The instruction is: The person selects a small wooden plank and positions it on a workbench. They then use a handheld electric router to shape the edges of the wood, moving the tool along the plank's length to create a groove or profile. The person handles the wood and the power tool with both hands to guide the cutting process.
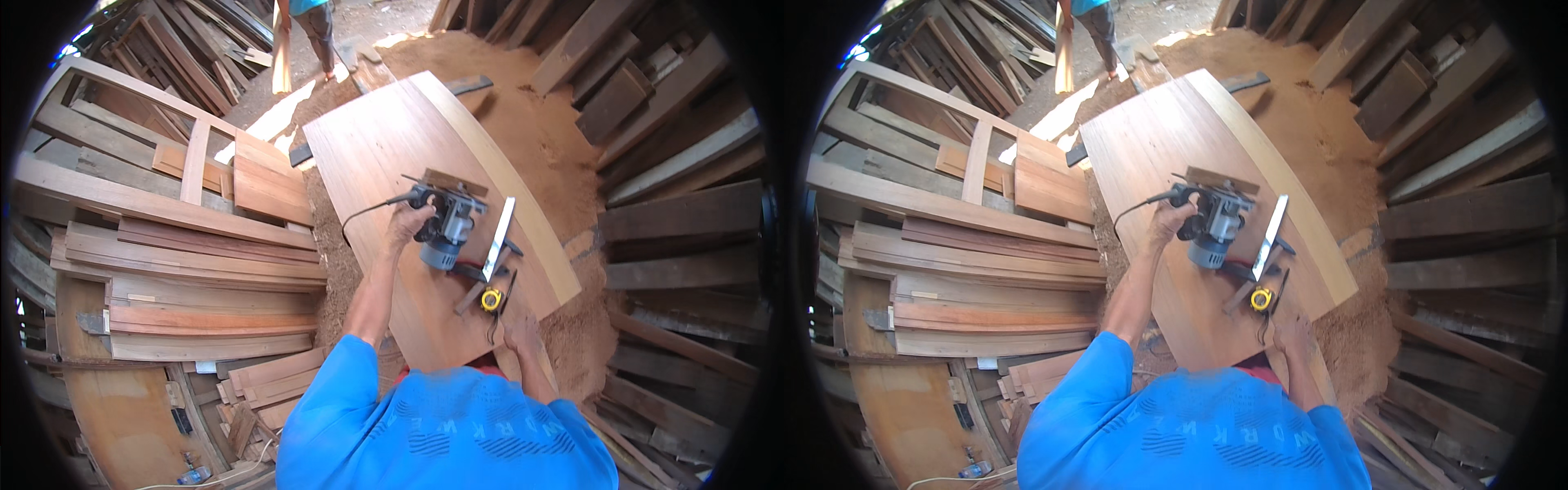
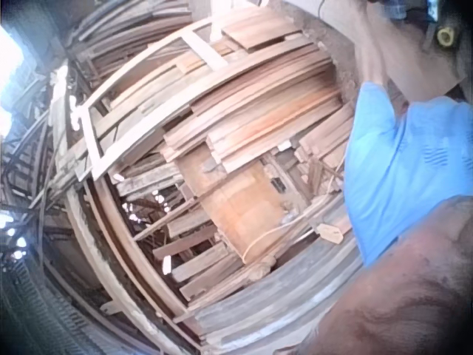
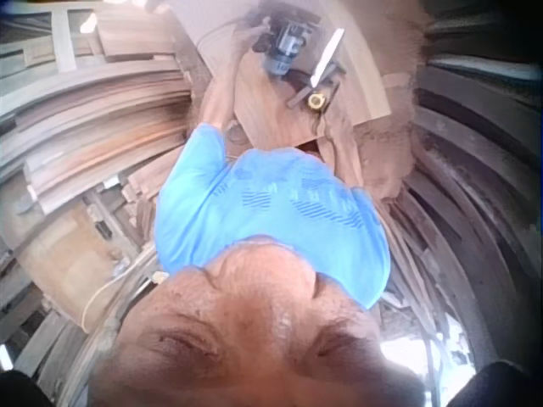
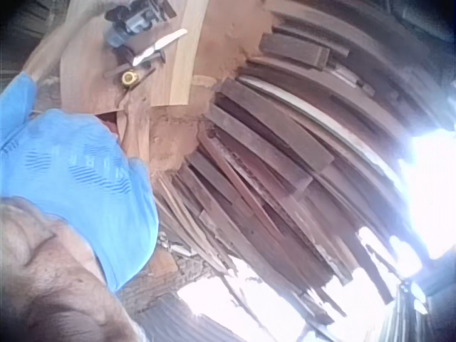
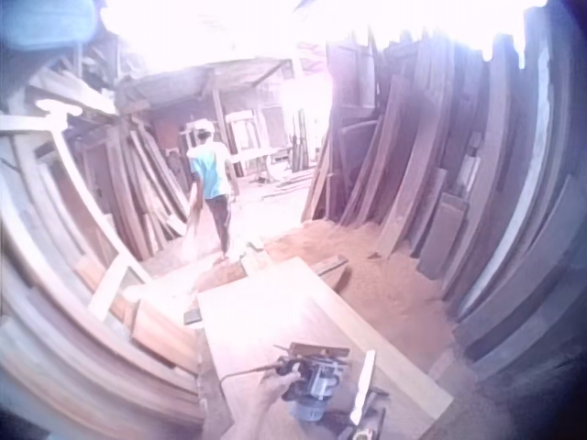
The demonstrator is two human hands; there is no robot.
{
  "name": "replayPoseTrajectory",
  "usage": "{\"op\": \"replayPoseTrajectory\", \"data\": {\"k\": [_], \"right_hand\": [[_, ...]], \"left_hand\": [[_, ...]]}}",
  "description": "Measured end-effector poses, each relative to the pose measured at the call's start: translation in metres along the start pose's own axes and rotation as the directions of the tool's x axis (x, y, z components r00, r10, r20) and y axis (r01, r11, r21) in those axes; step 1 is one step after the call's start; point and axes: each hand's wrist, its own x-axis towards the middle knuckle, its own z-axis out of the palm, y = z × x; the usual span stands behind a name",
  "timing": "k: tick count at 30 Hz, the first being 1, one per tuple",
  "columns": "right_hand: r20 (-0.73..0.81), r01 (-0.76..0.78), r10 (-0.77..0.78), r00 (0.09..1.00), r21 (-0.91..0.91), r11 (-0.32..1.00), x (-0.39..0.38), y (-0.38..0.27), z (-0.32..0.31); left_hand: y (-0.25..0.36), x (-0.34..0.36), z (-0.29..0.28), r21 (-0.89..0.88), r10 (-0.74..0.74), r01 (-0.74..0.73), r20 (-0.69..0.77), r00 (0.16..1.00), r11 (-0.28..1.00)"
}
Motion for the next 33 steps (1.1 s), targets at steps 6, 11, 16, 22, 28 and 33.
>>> {"op": "replayPoseTrajectory", "data": {"k": [6, 11, 16, 22, 28, 33], "right_hand": [[0.094, -0.049, 0.052, 0.994, -0.039, 0.998, 0.008, -0.008, -0.016], [0.185, -0.079, 0.09, 0.979, -0.068, 0.995, 0.019, -0.029, -0.052], [-0.106, 0.121, -0.126, 0.986, -0.046, 0.992, 0.055, -0.06, -0.08], [-0.155, 0.468, -0.479, 0.864, -0.103, 0.878, 0.097, -0.137, -0.087], [0.099, 0.499, -0.489, 0.866, -0.128, 0.857, 0.178, -0.121, -0.017], [-0.163, 0.621, -0.62, 0.767, -0.05, 0.782, 0.145, -0.157, -0.038]], "left_hand": [[0.0, -0.031, -0.017, 0.02, -0.03, 0.032, -0.083, 0.996, 0.999], [-0.017, -0.054, -0.043, 0.03, -0.026, 0.026, -0.001, 1.0, 0.999], [-0.002, -0.078, -0.04, 0.095, 0.057, -0.074, 0.173, 0.983, 0.993], [-0.008, -0.095, -0.07, 0.258, -0.078, 0.001, 0.289, 0.954, 0.966], [-0.008, -0.089, -0.076, 0.383, -0.041, -0.118, 0.383, 0.923, 0.916], [-0.032, -0.102, -0.092, 0.018, -0.095, 0.094, 0.064, 0.993, 0.995]]}}
